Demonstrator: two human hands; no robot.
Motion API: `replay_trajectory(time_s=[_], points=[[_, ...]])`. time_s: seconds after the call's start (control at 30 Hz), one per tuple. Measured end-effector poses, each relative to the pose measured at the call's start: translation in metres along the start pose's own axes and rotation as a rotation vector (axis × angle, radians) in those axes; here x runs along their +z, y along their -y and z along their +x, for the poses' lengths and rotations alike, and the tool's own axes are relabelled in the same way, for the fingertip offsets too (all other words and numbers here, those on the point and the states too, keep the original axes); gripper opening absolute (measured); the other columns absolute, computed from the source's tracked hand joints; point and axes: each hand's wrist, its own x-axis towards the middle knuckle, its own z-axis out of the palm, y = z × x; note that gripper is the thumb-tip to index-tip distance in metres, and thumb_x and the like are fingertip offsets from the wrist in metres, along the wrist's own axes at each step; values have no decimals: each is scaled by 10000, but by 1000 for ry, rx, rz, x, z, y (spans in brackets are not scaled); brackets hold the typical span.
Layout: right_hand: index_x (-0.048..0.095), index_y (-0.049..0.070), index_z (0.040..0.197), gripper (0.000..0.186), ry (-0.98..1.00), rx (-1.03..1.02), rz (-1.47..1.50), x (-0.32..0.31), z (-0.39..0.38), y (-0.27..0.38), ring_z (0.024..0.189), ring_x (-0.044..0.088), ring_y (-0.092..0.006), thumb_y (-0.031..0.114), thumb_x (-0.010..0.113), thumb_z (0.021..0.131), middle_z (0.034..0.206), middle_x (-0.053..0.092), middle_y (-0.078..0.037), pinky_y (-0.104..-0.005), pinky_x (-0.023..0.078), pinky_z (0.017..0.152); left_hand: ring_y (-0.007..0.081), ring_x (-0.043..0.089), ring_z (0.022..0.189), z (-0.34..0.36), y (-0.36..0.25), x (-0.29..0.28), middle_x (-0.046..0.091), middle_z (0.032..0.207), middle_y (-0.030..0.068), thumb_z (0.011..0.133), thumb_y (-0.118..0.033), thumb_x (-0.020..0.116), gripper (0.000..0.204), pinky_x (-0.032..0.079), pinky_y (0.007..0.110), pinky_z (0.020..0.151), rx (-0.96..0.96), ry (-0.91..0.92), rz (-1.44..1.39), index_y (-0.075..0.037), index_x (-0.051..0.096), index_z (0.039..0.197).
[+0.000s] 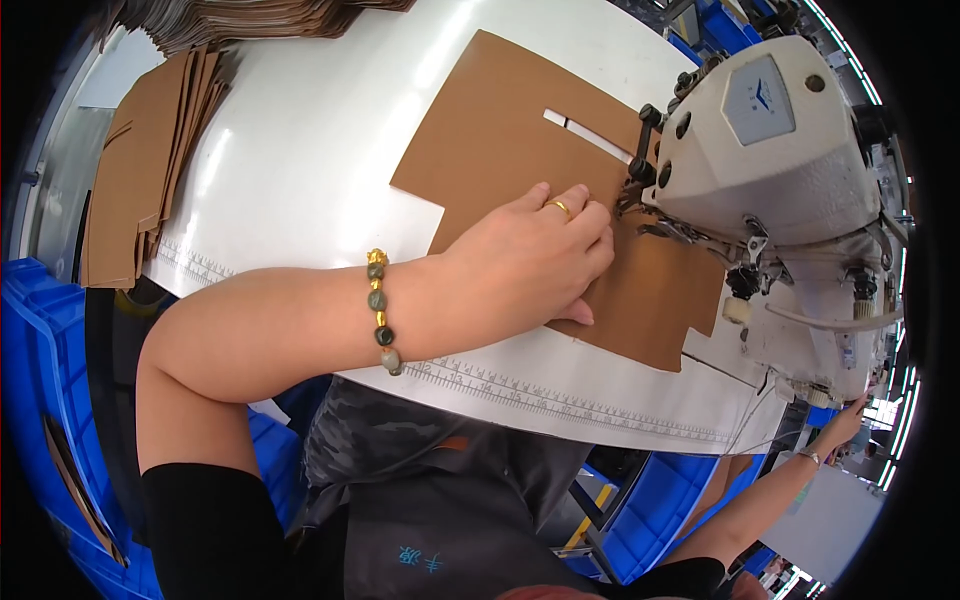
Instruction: Sewing small components onto larger flat material using an industrial sewing machine.
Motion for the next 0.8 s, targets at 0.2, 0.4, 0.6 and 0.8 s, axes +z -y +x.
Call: replay_trajectory(time_s=[0.2, 0.4, 0.6, 0.8], points=[[595, 35, 1412, 602, 20, 162, 240, -4, -29, 34, 1232, 590, -448, 482, 370, 1077, 1372, 620, -256, -459, 458, 1024, 277, 552, 1263, 6, -2, 4, 589, 1229, 108, 796, -448, 759, 691, 459, 377, 1091, 5, 15, 28, 25, 608, 1277], [563, 51, 1426, 539, -66, 113, 204, -10, -29, 34, 1186, 614, -440, 415, 350, 1091, 1329, 637, -256, -469, 487, 970, 275, 552, 1264, 2, 0, 5, 589, 1227, 107, 794, -454, 757, 691, 463, 376, 1084, 7, -9, 19, 21, 612, 1275], [557, 107, 1437, 436, -21, 198, 265, -14, -41, 56, 1160, 620, -453, 276, 319, 1113, 1342, 622, -251, -480, 507, 946, 264, 571, 1223, 4, 0, 6, 586, 1174, 102, 793, -452, 757, 682, 475, 360, 1062, 14, -10, 23, 21, 616, 1264], [564, -47, 1411, 697, -88, 218, 398, -13, -42, 48, 1280, 580, -407, 541, 410, 1069, 1406, 600, -259, -419, 453, 1053, 259, 597, 1182, 4, 1, 4, 580, 1129, 103, 788, -445, 763, 671, 485, 347, 1048, 16, -33, 20, 20, 621, 1250]])
